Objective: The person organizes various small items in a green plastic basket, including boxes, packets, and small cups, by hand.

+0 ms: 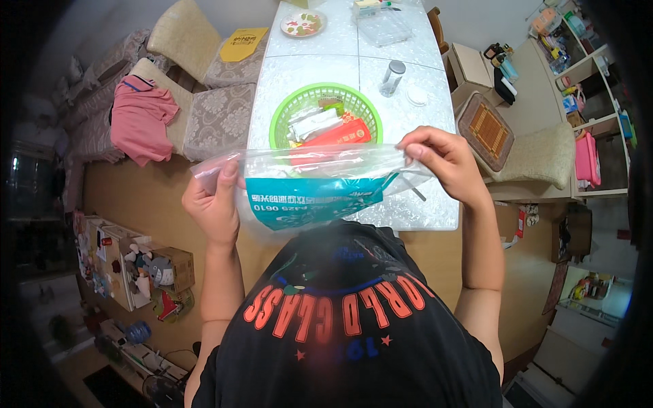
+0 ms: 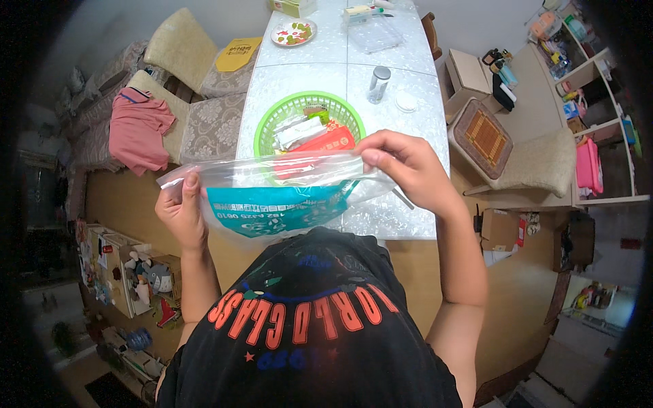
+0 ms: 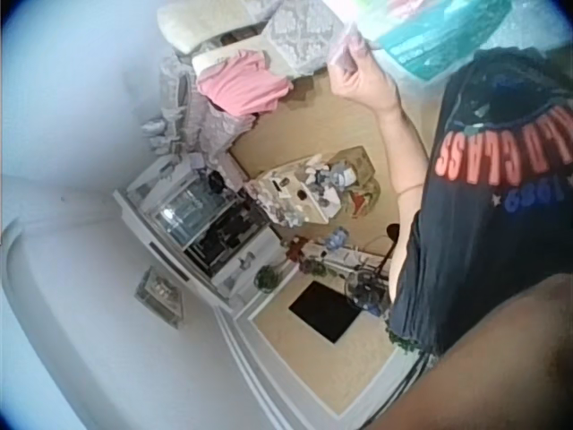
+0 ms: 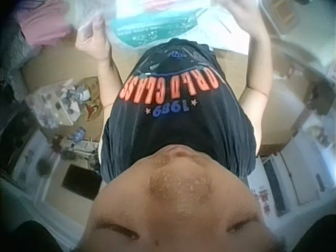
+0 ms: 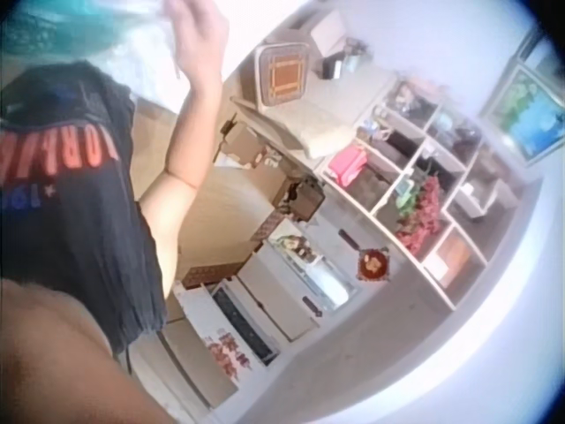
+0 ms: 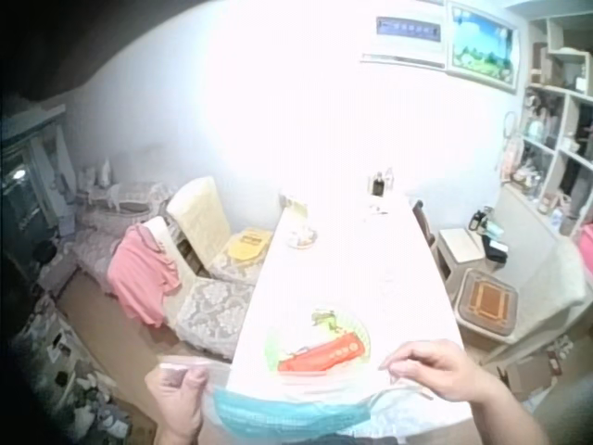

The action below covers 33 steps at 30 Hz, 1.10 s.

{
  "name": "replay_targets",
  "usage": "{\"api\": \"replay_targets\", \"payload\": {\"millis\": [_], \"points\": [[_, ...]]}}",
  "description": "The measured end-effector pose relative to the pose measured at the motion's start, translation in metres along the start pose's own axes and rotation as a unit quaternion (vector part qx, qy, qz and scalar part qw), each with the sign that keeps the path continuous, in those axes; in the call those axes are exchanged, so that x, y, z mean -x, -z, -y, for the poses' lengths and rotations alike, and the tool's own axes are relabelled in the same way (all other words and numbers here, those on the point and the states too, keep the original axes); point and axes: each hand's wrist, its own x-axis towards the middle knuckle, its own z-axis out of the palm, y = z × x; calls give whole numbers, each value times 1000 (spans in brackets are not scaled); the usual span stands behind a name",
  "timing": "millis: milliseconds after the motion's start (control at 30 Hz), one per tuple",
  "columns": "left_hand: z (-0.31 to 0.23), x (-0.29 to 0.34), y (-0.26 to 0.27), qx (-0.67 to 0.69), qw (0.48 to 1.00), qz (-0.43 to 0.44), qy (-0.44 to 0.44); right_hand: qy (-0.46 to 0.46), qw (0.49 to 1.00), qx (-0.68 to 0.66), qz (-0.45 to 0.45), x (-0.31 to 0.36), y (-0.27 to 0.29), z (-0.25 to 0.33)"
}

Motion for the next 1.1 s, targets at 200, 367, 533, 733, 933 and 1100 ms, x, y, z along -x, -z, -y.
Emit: {"api": "replay_targets", "payload": {"millis": [200, 367, 533, 733, 933, 1100], "points": [[-21, -10, -10, 66, 997, 28, 40, 63, 992, 90, -62, 4, -20, 14], [-12, -17, 14, -28, 997, 65, 31, 107, 993, 51, -24, 3, -22, 8], [7, -17, 27, 39, 999, -23, 4, 108, 993, 45, -21, 6, -9, -13], [13, -19, 16, 97, 994, 48, 21, 46, 993, -59, -89, 5, 4, -29], [16, -56, -3, 109, 984, 143, 18, 28, 980, -81, -180, 2, 11, -36], [13, -82, -16, 69, 983, 171, 20, 43, 971, -122, -203, -2, 13, -44]]}}
